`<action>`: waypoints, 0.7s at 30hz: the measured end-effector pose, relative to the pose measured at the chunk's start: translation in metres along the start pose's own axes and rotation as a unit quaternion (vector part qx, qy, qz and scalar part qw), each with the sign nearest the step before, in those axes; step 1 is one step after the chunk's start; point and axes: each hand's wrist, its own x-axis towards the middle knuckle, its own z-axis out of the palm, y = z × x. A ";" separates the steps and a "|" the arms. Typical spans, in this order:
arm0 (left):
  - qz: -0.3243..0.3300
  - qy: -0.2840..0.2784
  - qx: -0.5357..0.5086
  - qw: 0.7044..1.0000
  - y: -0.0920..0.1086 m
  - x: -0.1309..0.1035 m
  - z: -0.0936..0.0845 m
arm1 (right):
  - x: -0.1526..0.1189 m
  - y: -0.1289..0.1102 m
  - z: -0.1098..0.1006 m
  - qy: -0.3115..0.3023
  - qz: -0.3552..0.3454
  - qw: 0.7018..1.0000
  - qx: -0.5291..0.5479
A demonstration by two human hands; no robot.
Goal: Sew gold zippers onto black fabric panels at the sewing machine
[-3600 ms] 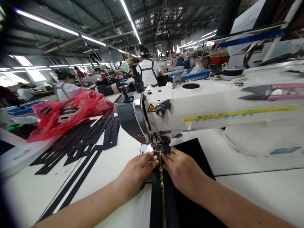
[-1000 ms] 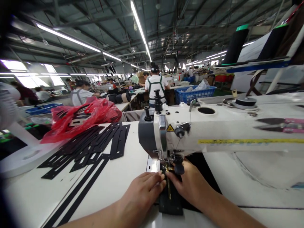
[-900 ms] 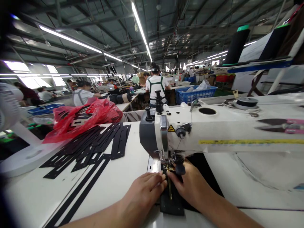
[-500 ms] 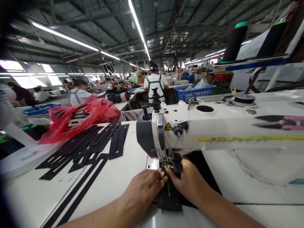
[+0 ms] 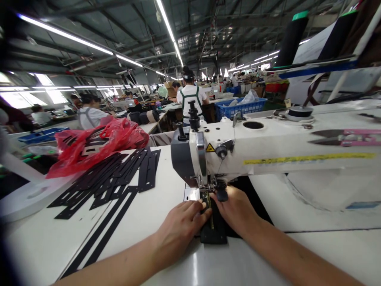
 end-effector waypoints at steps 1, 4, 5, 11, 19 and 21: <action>-0.001 0.005 -0.012 1.000 -0.001 -0.001 0.001 | -0.010 0.000 -0.006 0.003 -0.031 0.999 0.007; 0.005 0.022 -0.066 0.998 -0.006 -0.007 0.002 | -0.040 -0.002 -0.022 0.018 -0.168 0.985 0.020; 0.008 0.027 -0.082 0.996 -0.007 -0.009 0.001 | -0.046 -0.002 -0.026 0.027 -0.201 0.979 0.028; -0.090 -0.030 -0.124 0.988 -0.007 0.000 -0.017 | -0.013 -0.002 -0.045 -0.098 -0.029 0.974 0.200; -0.192 0.015 -0.120 0.974 -0.010 0.018 -0.014 | 0.024 0.000 -0.063 -0.120 0.003 0.971 0.207; -0.172 0.027 -0.118 0.978 -0.008 0.014 -0.012 | 0.013 -0.006 -0.060 -0.113 -0.012 0.974 0.196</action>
